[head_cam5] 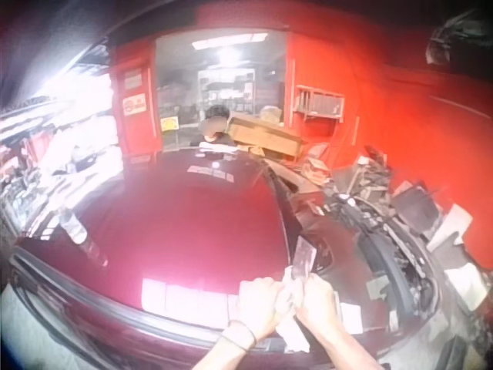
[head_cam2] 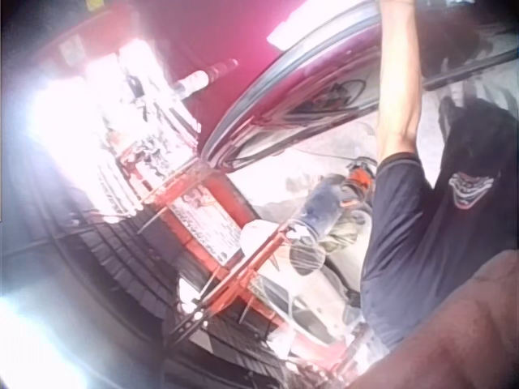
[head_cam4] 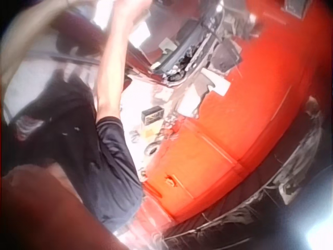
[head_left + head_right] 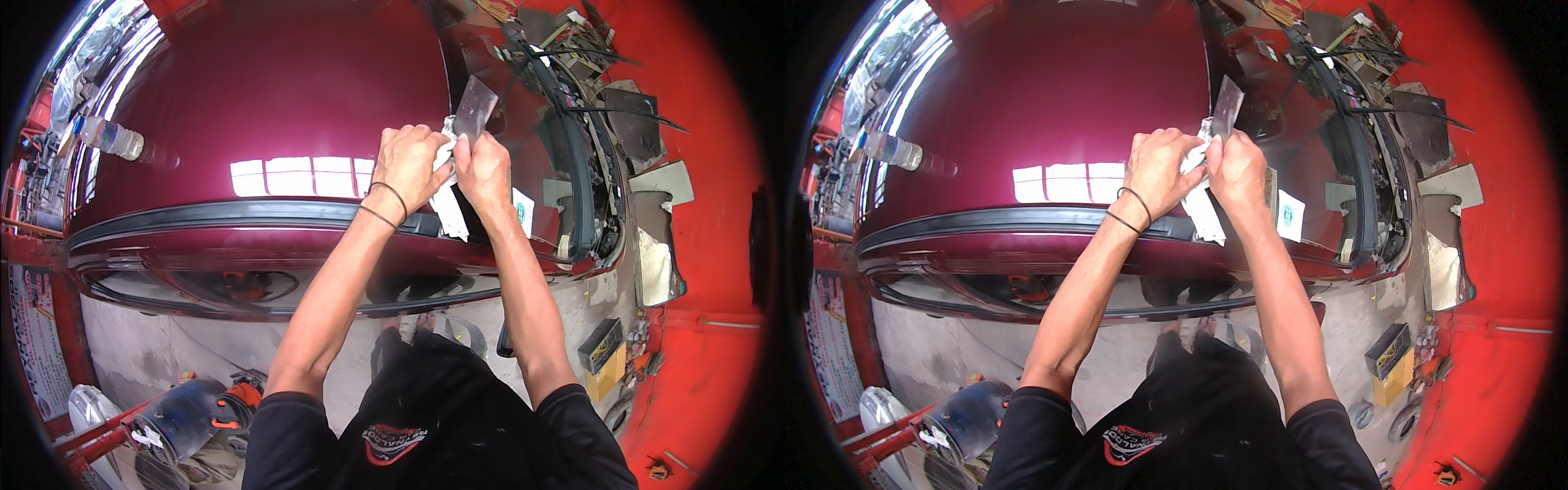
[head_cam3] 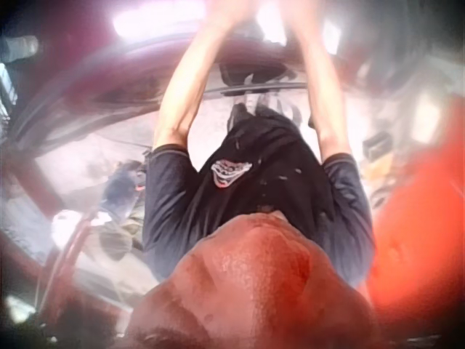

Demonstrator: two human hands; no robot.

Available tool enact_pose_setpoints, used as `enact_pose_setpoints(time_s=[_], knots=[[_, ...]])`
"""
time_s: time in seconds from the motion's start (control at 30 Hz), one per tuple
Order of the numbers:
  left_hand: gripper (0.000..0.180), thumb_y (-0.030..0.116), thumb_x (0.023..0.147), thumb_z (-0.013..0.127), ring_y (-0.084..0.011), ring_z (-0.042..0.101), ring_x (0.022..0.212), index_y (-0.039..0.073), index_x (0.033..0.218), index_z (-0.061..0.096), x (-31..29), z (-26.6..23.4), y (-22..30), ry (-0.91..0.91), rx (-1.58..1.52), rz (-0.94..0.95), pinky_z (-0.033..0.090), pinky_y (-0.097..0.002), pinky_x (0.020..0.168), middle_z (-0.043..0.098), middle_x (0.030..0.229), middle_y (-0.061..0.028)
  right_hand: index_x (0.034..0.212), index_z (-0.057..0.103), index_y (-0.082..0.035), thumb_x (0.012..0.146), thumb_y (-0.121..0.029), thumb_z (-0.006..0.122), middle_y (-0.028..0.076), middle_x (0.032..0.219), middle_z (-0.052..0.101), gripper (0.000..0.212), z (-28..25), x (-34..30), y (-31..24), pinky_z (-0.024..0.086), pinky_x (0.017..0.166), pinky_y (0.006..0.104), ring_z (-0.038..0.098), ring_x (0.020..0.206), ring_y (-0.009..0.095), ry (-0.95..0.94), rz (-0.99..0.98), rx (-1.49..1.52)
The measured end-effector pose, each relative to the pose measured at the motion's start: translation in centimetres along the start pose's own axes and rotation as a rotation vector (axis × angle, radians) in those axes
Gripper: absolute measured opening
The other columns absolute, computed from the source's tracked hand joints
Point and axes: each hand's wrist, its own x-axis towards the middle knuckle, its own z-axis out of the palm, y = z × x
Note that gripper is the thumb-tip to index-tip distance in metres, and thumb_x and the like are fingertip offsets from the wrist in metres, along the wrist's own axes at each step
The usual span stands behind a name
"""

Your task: The person scrapes stickers off the rear window of a maroon car using a metal scraper and wipes the surface with a cloth. The person repeatedly scrapes and wipes the same area, occasionally applying liquid from a bottle to the cloth.

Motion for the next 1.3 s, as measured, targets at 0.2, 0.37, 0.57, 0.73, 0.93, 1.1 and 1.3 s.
enact_pose_setpoints(time_s=[0.2, 0.37, 0.57, 0.73, 0.93, 1.1, 1.3], knots=[[0.037, 0.020, 0.087, 0.081, -0.0286, 0.067, 0.112, 0.011, 0.123, 0.078, -0.2, 0.5, 0.4, -0.009, 0.050, -0.042, 0.045, -0.0461, 0.100, 0.073, 0.112, -0.0095, 0.097, 0.070, 0.004, 0.103, -0.019, 0.062, 0.029, 0.090, 0.071, 0.025, 1.2, 0.0, 1.0, 0.056, 0.078, 0.0555, 0.071, 0.085, 0.051, 0.020, -0.012, 0.012], [0.038, 0.012, 0.086, 0.077, -0.0283, 0.067, 0.109, 0.007, 0.124, 0.075, 3.1, 2.2, 0.5, 0.069, 0.140, -0.126, 0.044, -0.0460, 0.096, 0.072, 0.108, -0.0092, 0.095, 0.070, 0.004, 0.103, -0.020, 0.061, 0.028, 0.087, 0.071, 0.027, 2.3, 5.8, 2.6, 0.056, 0.077, 0.0561, 0.071, 0.085, 0.050, -0.001, -0.082, -0.133], [0.021, 0.014, 0.080, 0.081, -0.0296, 0.068, 0.102, 0.007, 0.100, 0.077, 1.3, 1.6, 1.7, 0.003, 0.180, -0.091, 0.045, -0.0466, 0.093, 0.071, 0.099, -0.0117, 0.090, 0.070, 0.005, 0.103, -0.021, 0.062, 0.031, 0.084, 0.070, 0.030, 0.5, 3.7, 0.6, 0.056, 0.076, 0.0567, 0.071, 0.084, 0.052, -0.104, 0.029, -0.147], [0.024, 0.012, 0.080, 0.080, -0.0286, 0.066, 0.099, 0.005, 0.103, 0.076, -1.5, 1.4, 2.8, 0.042, 0.110, -0.106, 0.043, -0.0458, 0.093, 0.070, 0.098, -0.0107, 0.091, 0.069, 0.004, 0.102, -0.017, 0.061, 0.029, 0.088, 0.071, 0.025, 0.5, 0.8, -0.2, 0.056, 0.077, 0.0570, 0.070, 0.084, 0.052, -0.041, 0.029, -0.088], [0.015, 0.015, 0.085, 0.079, -0.0284, 0.067, 0.098, 0.005, 0.096, 0.077, 2.0, 2.9, 2.5, 0.145, 0.168, -0.160, 0.043, -0.0460, 0.091, 0.071, 0.095, -0.0107, 0.091, 0.071, 0.003, 0.101, -0.021, 0.065, 0.029, 0.084, 0.072, 0.027, 1.7, 7.1, 1.2, 0.056, 0.078, 0.0567, 0.072, 0.086, 0.051, -0.042, 0.034, -0.226], [0.016, 0.015, 0.084, 0.080, -0.0280, 0.067, 0.098, 0.006, 0.097, 0.078, 0.1, 2.0, 3.0, 0.079, 0.145, -0.177, 0.042, -0.0455, 0.091, 0.071, 0.095, -0.0104, 0.090, 0.070, 0.005, 0.101, -0.022, 0.064, 0.030, 0.084, 0.072, 0.030, 0.8, 5.1, -0.5, 0.056, 0.081, 0.0576, 0.071, 0.086, 0.052, -0.136, 0.090, -0.208], [0.015, 0.012, 0.083, 0.080, -0.0279, 0.067, 0.098, 0.006, 0.096, 0.077, 0.5, 2.6, 3.6, 0.136, 0.065, -0.212, 0.042, -0.0456, 0.091, 0.070, 0.095, -0.0109, 0.088, 0.069, 0.007, 0.101, -0.022, 0.064, 0.031, 0.082, 0.071, 0.032, 1.5, 6.8, 1.0, 0.056, 0.079, 0.0580, 0.071, 0.085, 0.053, -0.052, 0.001, -0.280]])
